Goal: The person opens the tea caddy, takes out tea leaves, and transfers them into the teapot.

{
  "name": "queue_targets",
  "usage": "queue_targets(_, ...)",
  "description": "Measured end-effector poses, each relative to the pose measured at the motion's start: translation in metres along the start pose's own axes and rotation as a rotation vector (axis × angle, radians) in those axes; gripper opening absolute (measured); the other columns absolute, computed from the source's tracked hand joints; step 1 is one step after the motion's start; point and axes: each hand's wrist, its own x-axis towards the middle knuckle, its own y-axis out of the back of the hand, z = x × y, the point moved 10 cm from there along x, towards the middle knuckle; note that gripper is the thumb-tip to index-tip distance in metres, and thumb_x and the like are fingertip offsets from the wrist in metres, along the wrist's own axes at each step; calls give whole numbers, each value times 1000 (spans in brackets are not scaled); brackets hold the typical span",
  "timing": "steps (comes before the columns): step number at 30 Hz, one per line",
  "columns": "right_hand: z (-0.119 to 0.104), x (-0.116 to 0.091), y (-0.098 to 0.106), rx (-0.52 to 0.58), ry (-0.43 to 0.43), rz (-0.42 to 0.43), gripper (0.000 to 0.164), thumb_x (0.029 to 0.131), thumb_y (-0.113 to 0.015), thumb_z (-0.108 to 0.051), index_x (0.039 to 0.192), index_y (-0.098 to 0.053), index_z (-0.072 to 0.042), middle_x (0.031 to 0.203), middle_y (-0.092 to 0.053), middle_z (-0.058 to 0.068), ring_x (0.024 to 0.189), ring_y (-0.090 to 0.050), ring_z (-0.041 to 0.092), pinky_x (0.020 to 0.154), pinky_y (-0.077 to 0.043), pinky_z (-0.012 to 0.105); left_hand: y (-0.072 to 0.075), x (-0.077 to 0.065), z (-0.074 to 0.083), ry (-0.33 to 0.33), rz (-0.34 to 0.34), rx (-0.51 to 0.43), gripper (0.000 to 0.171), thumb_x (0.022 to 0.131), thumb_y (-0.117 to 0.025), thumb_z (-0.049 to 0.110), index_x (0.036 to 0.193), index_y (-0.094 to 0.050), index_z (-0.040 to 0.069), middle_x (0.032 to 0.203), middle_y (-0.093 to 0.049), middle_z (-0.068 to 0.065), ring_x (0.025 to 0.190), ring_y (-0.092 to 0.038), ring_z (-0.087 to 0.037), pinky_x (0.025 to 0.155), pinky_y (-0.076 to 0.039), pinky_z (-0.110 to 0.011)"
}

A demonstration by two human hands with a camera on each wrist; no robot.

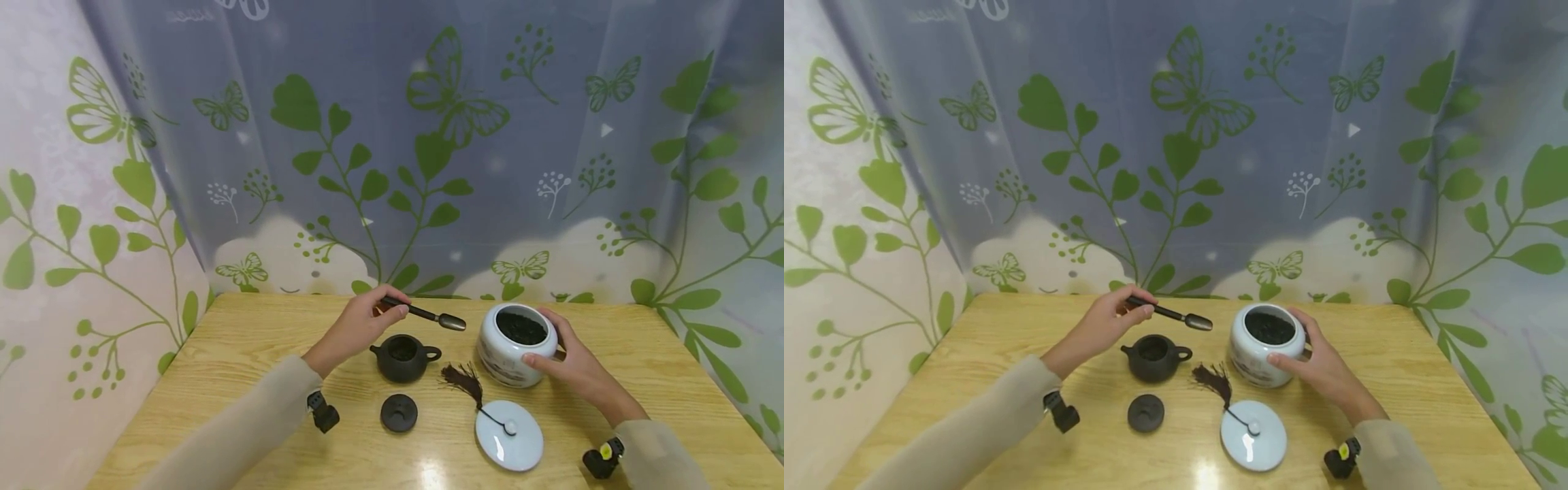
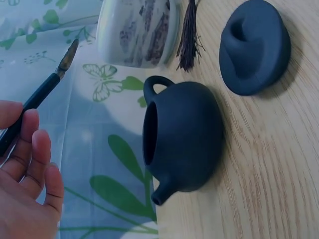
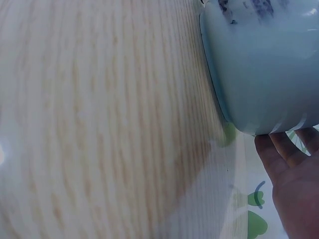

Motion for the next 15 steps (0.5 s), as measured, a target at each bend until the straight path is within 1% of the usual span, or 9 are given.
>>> queue_targets(6, -2, 0, 0, -3, -2, -1, 100, 102, -78, -23, 175, -11, -11, 175, -24, 24, 158, -31, 52, 97, -36, 3, -10, 5, 6, -16, -24, -19, 23, 111, -67, 30, 130, -72, 19, 120, -75, -10, 93, -67, -21, 79, -56, -38)
queue_targets(10, -2, 0, 0, -2, -5, 1, 100, 102, -79, -23, 175, -11, -10, 176, -24, 24, 158, -31, 52, 97, -36, 3, -15, 8, 10, -13, -31, -14, 23, 112, -66, 32, 130, -72, 20, 120, -75, -7, 93, -66, -20, 79, -55, -37)
queue_targets(15, -3, -1, 0, 4, -3, 2, 100, 102, -79, -23, 175, -12, -12, 175, -25, 24, 157, -32, 51, 97, -36, 3, -24, 13, 16, -26, -43, -3, 23, 112, -66, 32, 130, -73, 20, 118, -76, -7, 92, -66, -19, 77, -54, -35)
